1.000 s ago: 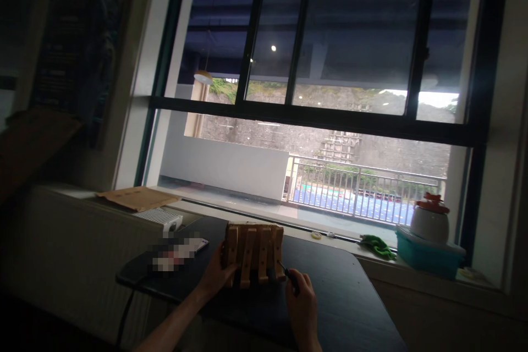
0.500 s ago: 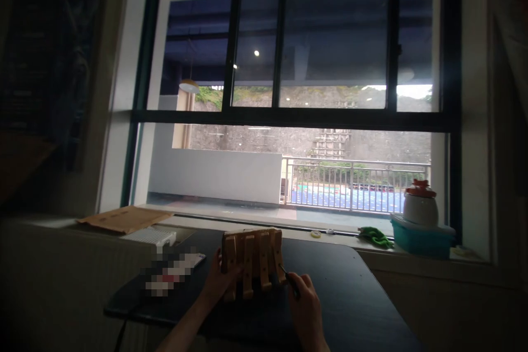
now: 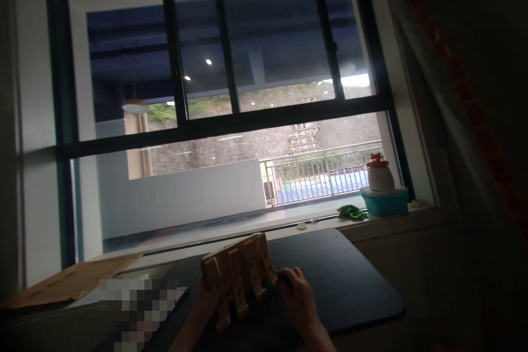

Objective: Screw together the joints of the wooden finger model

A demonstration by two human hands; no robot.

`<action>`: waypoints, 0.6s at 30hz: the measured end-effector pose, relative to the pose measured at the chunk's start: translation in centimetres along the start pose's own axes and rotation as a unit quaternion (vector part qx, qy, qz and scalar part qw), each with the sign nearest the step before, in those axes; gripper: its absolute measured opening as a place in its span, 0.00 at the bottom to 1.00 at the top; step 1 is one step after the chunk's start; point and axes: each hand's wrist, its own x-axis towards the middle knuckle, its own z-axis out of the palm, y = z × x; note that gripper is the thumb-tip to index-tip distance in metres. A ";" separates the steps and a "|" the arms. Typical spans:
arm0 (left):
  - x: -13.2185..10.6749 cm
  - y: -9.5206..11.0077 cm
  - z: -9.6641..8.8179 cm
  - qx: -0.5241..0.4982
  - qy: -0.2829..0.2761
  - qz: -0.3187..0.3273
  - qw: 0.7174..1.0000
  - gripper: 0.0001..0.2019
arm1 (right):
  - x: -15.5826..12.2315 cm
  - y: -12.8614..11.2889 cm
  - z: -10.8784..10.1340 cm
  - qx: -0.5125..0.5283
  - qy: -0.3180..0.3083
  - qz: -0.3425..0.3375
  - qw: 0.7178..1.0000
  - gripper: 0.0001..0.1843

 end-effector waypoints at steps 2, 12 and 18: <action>-0.1 -0.2 -0.5 -0.023 -0.020 0.017 0.999 0.22 | -0.1 -0.2 0.0 -0.004 0.006 -0.011 1.000 0.11; -0.2 -0.9 -1.3 -0.035 -0.027 0.026 0.999 0.26 | -0.4 -2.2 -0.9 -0.107 -0.019 0.011 0.994 0.10; 0.3 -2.3 -0.8 -0.041 -0.029 0.040 0.998 0.27 | -0.3 -2.1 -0.9 -0.139 -0.021 0.068 0.988 0.14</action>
